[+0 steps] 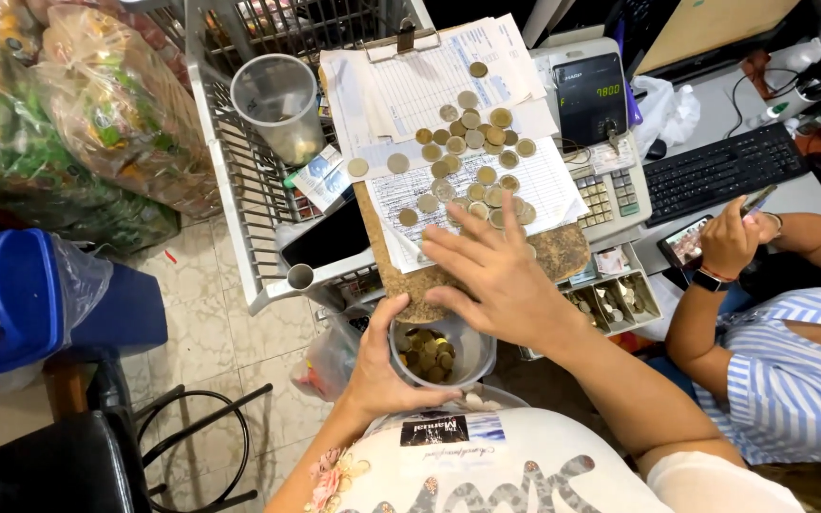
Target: Counting and sorting a large quantity of coins on a clipboard and placing them into a container
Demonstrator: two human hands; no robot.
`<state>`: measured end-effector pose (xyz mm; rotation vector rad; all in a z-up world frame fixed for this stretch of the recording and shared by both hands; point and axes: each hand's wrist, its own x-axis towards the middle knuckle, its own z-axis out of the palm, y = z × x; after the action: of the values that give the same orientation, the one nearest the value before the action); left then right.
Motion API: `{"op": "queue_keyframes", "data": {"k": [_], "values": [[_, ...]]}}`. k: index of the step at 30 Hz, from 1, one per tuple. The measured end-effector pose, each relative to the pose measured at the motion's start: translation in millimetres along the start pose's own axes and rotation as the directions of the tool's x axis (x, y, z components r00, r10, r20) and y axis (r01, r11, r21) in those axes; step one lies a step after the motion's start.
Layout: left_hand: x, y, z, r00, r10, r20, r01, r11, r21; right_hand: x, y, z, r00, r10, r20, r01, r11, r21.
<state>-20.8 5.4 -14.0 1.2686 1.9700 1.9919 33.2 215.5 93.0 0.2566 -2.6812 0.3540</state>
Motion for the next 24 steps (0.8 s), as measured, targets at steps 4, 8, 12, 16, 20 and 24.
{"op": "queue_keyframes", "data": {"k": [4, 8, 12, 16, 20, 24], "values": [[0.7, -0.6, 1.1, 1.000, 0.014, 0.011, -0.014, 1.000, -0.015, 13.8, 2.8, 2.6, 0.997, -0.063, 0.044, 0.061, 0.997, 0.045], [-1.8, -1.4, 0.2, 1.000, 0.019, 0.018, -0.019, 0.999, -0.036, 19.5, 6.3, 1.6, 0.989, -0.071, 0.128, 0.081, 0.994, -0.075], [-8.7, 6.1, -3.2, 0.987, -0.109, 0.114, 0.096, 0.989, 0.117, 11.8, -8.8, -22.7, 0.951, -0.242, 0.192, 0.242, 0.970, 0.020], [-5.4, 10.5, -1.6, 0.990, -0.104, 0.093, 0.106, 0.994, -0.011, -9.0, -24.7, -49.0, 0.944, -0.267, 0.194, 0.225, 0.951, 0.212], [-8.8, 7.1, 0.5, 0.985, -0.143, 0.100, 0.141, 0.990, 0.028, 1.5, -9.1, -64.1, 0.933, -0.349, 0.089, 0.259, 0.823, 0.505], [-7.1, 6.1, -0.8, 0.986, -0.145, 0.086, 0.141, 0.989, 0.042, 39.7, 50.7, -51.3, 0.997, -0.077, 0.015, 0.072, 0.970, 0.232]]}}
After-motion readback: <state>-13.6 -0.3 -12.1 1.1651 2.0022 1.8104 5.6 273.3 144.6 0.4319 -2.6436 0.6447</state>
